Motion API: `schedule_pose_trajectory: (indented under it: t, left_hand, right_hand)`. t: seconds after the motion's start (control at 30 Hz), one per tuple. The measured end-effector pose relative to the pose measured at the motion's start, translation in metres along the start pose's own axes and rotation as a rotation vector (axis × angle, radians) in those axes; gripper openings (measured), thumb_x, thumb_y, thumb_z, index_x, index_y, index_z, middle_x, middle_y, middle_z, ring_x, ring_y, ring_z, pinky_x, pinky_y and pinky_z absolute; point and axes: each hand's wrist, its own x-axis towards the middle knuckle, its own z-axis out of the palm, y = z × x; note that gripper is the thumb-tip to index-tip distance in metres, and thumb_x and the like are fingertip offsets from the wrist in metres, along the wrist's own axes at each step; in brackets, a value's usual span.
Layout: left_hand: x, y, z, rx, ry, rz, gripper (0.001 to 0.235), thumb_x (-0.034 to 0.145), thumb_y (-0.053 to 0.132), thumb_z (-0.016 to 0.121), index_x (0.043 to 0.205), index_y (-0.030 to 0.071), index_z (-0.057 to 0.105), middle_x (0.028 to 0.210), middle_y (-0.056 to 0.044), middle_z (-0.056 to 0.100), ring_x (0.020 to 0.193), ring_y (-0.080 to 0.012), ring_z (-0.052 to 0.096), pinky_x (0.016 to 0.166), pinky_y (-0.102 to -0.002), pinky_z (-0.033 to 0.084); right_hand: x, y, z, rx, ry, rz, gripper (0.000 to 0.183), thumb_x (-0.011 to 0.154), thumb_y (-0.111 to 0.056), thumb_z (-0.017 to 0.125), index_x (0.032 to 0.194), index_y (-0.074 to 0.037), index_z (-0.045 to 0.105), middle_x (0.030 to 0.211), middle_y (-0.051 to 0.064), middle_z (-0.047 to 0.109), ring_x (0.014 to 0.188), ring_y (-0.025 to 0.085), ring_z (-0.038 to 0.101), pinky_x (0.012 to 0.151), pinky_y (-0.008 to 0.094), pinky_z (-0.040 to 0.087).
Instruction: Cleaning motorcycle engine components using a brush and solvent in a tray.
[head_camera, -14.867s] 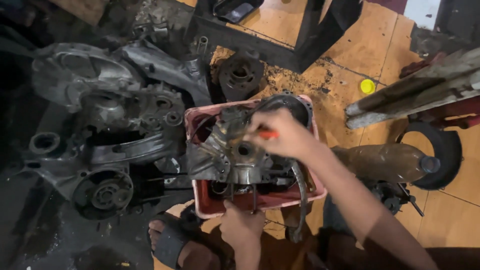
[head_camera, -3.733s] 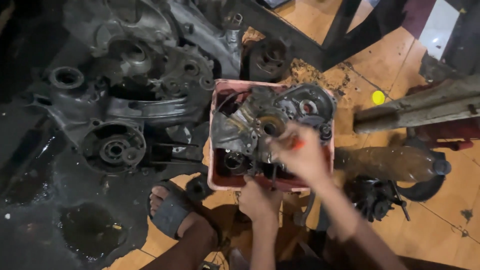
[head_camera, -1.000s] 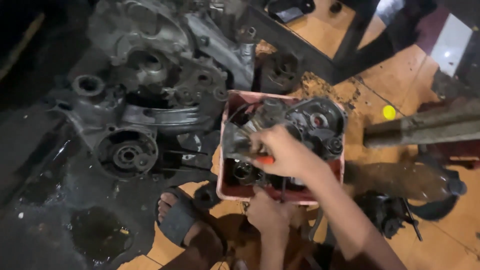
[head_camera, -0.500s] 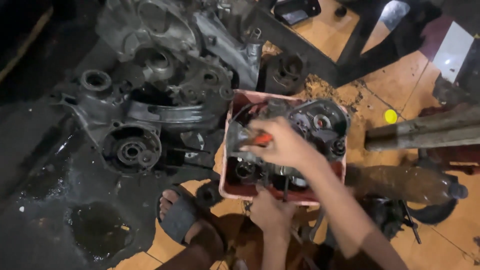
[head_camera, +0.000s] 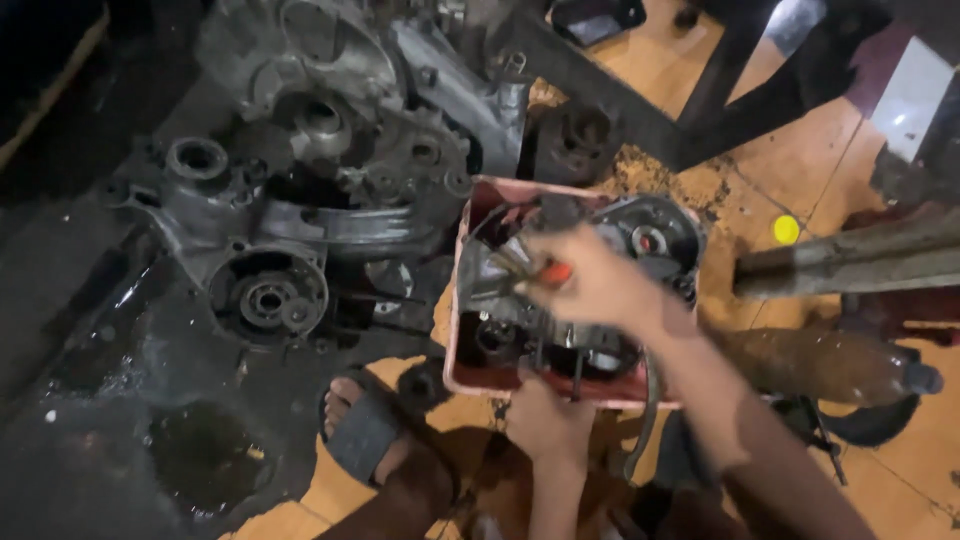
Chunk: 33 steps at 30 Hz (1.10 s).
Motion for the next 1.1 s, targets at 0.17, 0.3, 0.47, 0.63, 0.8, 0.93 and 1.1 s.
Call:
schedule_pose_trajectory:
  t: [0.17,0.3,0.47,0.63,0.8,0.93,1.1]
  left_hand:
    - [-0.001,-0.002,0.002,0.022,-0.008,-0.04,0.084,0.06,0.054,0.095,0.12,0.015,0.051,0.105,-0.015,0.071,0.097,-0.0426,0.073,0.085,-0.055,0.06]
    - [0.0,-0.004,0.006,0.02,0.032,-0.017,0.069,0.064,0.048,0.09,0.112,0.013,0.054,0.097,-0.015,0.073,0.092,-0.0425,0.074,0.082,-0.055,0.061]
    - [-0.002,-0.001,0.0,-0.021,-0.033,-0.057,0.096,0.049,0.059,0.098,0.12,0.016,0.051,0.104,-0.013,0.072,0.099,-0.0423,0.073,0.085,-0.055,0.059]
    - [-0.003,0.006,-0.013,0.02,-0.056,-0.061,0.074,0.066,0.057,0.088,0.117,0.017,0.052,0.107,-0.014,0.071,0.102,-0.0424,0.071,0.089,-0.055,0.058]
    - [-0.013,0.004,-0.015,-0.079,-0.004,-0.016,0.054,0.076,0.052,0.071,0.113,0.016,0.053,0.098,-0.017,0.073,0.096,-0.0494,0.07,0.085,-0.06,0.056]
    - [-0.007,0.002,-0.005,-0.047,0.041,-0.022,0.067,0.066,0.054,0.083,0.113,0.015,0.056,0.096,-0.014,0.074,0.091,-0.043,0.074,0.079,-0.055,0.06]
    - [-0.003,-0.001,0.0,0.0,-0.017,-0.046,0.061,0.07,0.051,0.076,0.114,0.016,0.052,0.101,-0.014,0.072,0.097,-0.0433,0.072,0.086,-0.055,0.058]
  right_hand:
    - [0.0,-0.022,0.016,0.288,0.208,-0.332,0.03,0.092,-0.007,0.074,0.071,-0.011,0.053,0.06,-0.001,0.055,0.052,0.008,0.05,0.055,0.022,0.044]
    - [-0.007,0.008,0.016,0.22,0.19,-0.224,0.016,0.089,0.004,0.073,0.085,-0.01,0.066,0.078,0.002,0.07,0.053,0.006,0.06,0.045,0.013,0.047]
    - [-0.026,0.0,0.011,0.191,0.248,0.256,0.029,0.091,0.001,0.072,0.071,-0.012,0.057,0.069,-0.001,0.067,0.06,0.008,0.065,0.057,0.014,0.06]
    - [0.007,-0.032,0.079,0.075,0.358,0.129,0.025,0.077,-0.006,0.074,0.1,-0.013,0.067,0.075,0.008,0.071,0.05,0.017,0.066,0.045,0.023,0.054]
    - [-0.004,-0.04,0.05,0.452,0.473,-0.113,0.043,0.085,0.001,0.07,0.064,-0.016,0.037,0.057,-0.003,0.039,0.053,0.008,0.038,0.058,0.023,0.034]
    - [-0.032,0.001,0.044,0.507,0.463,0.413,0.02,0.092,-0.006,0.074,0.082,-0.01,0.057,0.065,-0.001,0.057,0.054,0.011,0.058,0.064,0.021,0.056]
    - [-0.034,-0.032,0.062,0.302,0.579,0.262,0.013,0.087,0.004,0.072,0.083,-0.008,0.069,0.078,0.004,0.075,0.06,0.01,0.07,0.057,0.014,0.063]
